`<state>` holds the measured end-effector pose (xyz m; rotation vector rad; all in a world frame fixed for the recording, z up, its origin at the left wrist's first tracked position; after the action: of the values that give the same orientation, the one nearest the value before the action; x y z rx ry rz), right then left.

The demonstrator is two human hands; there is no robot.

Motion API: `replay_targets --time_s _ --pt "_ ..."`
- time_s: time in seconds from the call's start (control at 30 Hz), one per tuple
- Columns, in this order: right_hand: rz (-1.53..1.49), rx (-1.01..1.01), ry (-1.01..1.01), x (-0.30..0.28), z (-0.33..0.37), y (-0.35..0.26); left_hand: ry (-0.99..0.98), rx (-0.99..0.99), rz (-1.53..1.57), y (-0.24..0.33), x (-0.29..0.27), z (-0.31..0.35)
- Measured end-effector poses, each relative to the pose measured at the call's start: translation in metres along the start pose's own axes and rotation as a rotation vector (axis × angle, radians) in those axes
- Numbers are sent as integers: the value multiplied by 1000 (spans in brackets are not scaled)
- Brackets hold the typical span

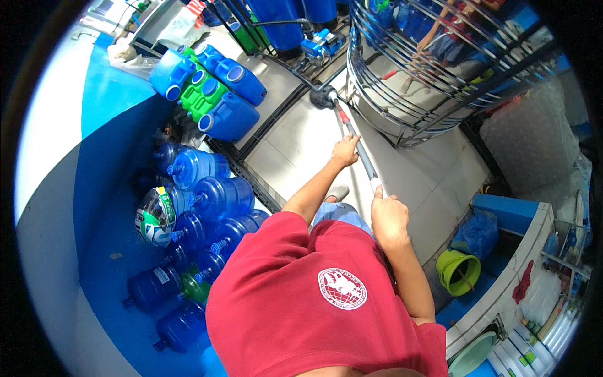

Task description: The person mops a tiled floor using a long-handled mop with a dark head. They repeatedly push and pull the mop across the floor, moving around a metal rack and past stacked water bottles and a washing machine.

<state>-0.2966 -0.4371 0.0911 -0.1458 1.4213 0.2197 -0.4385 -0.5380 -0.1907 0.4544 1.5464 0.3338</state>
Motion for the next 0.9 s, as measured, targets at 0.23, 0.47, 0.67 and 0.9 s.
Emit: replay_targets --time_s 0.23,0.47,0.67,0.9 --pt "-126 4 -203 -61 41 20 -109 233 93 -22 8 -16" --pt "-218 200 -541 -174 105 38 -499 427 260 67 48 69" --pt "-241 321 -652 -215 91 28 -673 524 475 132 43 135" --pt "-159 325 -491 -224 54 -3 -426 597 512 109 19 106"
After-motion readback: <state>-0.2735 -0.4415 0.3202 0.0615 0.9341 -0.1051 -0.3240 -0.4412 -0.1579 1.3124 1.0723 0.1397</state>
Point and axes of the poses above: each hand's wrist, its own z-axis away from the middle knuckle, its own x-axis out of the palm, y = z × x, the point moved 10 cm from there along -z, towards the middle knuckle, and after that the axes turned 15 degrees about y, right-handed, at the moved point
